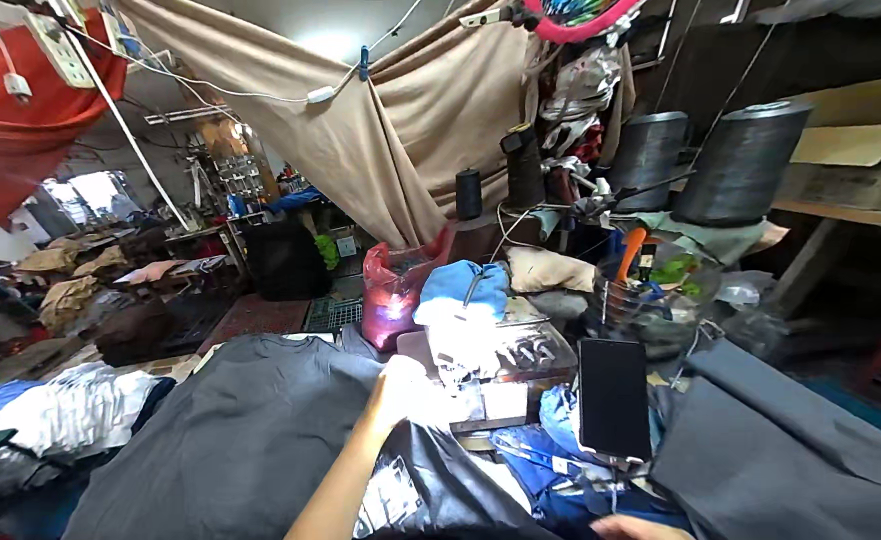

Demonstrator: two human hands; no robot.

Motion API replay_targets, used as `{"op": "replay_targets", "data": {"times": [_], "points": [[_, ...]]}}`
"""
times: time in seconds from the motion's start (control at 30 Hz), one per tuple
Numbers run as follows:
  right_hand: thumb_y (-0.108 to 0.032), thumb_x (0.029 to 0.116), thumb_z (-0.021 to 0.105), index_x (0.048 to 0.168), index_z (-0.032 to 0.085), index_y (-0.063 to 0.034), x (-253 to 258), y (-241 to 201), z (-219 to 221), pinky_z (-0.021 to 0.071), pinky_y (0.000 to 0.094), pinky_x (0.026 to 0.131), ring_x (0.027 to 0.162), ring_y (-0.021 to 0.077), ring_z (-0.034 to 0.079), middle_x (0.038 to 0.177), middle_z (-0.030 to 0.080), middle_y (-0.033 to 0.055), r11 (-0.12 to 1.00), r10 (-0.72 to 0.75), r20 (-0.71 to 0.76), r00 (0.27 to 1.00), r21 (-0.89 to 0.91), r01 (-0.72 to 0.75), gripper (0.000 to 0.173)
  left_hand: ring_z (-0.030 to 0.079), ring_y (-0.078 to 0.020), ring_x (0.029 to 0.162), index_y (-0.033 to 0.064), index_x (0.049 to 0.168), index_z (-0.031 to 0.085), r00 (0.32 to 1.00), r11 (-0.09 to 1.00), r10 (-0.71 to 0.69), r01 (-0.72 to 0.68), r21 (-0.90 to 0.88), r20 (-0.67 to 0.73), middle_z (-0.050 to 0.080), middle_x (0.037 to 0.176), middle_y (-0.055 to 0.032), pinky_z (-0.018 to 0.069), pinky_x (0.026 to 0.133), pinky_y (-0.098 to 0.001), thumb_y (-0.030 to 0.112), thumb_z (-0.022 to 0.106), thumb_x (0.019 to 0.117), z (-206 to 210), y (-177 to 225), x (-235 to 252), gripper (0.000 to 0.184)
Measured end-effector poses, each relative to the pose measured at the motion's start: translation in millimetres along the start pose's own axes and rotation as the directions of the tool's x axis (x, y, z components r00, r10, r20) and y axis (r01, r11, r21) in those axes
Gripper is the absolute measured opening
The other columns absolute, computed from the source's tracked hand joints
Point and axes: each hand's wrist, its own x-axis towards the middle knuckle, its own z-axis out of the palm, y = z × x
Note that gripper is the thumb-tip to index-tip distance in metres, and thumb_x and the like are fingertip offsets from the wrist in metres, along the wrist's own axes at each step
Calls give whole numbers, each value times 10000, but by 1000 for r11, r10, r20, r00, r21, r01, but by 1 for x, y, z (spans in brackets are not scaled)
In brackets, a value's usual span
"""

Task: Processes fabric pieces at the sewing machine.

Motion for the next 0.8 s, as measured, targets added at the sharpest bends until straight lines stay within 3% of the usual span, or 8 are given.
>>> {"op": "replay_targets", "data": {"times": [0.07, 0.13, 0.27, 0.33, 0.43, 0.5, 0.57, 0.8], "points": [[-176, 995, 643, 1092, 766, 3, 35, -22, 19, 546, 552, 951, 1019, 323, 728, 1068, 757, 178, 985, -161, -121, 980, 37, 167, 237, 656, -188, 1173, 72, 1069, 782, 983, 983, 181, -181, 31, -4, 735, 1163, -88, 498, 1077, -391, 266, 652, 973, 10, -23, -12, 253], [-169, 981, 638, 1047, 782, -26, 75, -40, 45, 564, 480, 934, 996, 248, 731, 1041, 766, 127, 965, -216, -241, 946, 95, 244, 213, 630, -247, 1264, 69, 1186, 762, 975, 963, 219, -223, 148, 47, 716, 1265, -119, 458, 1127, -442, 234, 570, 1005, 15, -31, -24, 312], [-205, 1003, 619, 1185, 734, -14, 137, -74, 81, 529, 384, 1002, 1063, 194, 697, 1124, 741, 135, 922, -130, -211, 969, 334, 197, 288, 416, -265, 1484, 84, 1422, 616, 995, 935, -42, 8, 354, 87, 538, 1526, -113, 271, 1251, -464, 284, 468, 1041, 23, -20, -28, 455], [-199, 1000, 629, 1102, 731, 22, 146, -81, 87, 530, 358, 941, 977, 166, 681, 1030, 731, 130, 887, -136, -134, 982, 425, 181, 264, 355, -272, 1519, 95, 1475, 563, 992, 917, -92, 52, 396, 83, 492, 1568, -102, 223, 1266, -479, 330, 444, 1047, 26, -14, -24, 502], [-251, 957, 654, 864, 682, -105, 135, -70, 87, 487, 233, 697, 718, 5, 568, 767, 612, -72, 789, -220, -12, 975, 585, 185, 175, 435, -304, 1467, 66, 1418, 616, 996, 932, -65, 36, 362, 69, 553, 1507, -136, 283, 1243, -481, 333, 471, 1034, 31, -6, -30, 489], [-264, 947, 673, 834, 671, -151, 124, -55, 82, 484, 228, 620, 639, -8, 558, 701, 600, -111, 754, -271, 77, 960, 637, 162, 160, 532, -305, 1384, 57, 1344, 672, 998, 940, -9, -12, 341, 62, 627, 1416, -145, 362, 1198, -478, 318, 478, 1031, 38, 1, -40, 451], [-241, 938, 668, 834, 688, -131, 115, -48, 80, 487, 233, 627, 643, -9, 564, 706, 615, -103, 771, -224, 37, 974, 618, 154, 152, 616, -277, 1292, 101, 1249, 742, 992, 927, 121, -105, 360, -24, 699, 1314, -105, 449, 1132, -479, 317, 484, 1031, 50, -1, -45, 401], [-237, 933, 678, 803, 681, -114, 122, -60, 78, 482, 235, 688, 699, -1, 565, 731, 604, -86, 803, -72, -124, 990, 581, 131, 179, 482, -324, 1422, 49, 1377, 640, 996, 929, -47, 14, 369, 82, 590, 1449, -174, 317, 1219, -476, 343, 457, 1050, 45, 9, -17, 477]]}}
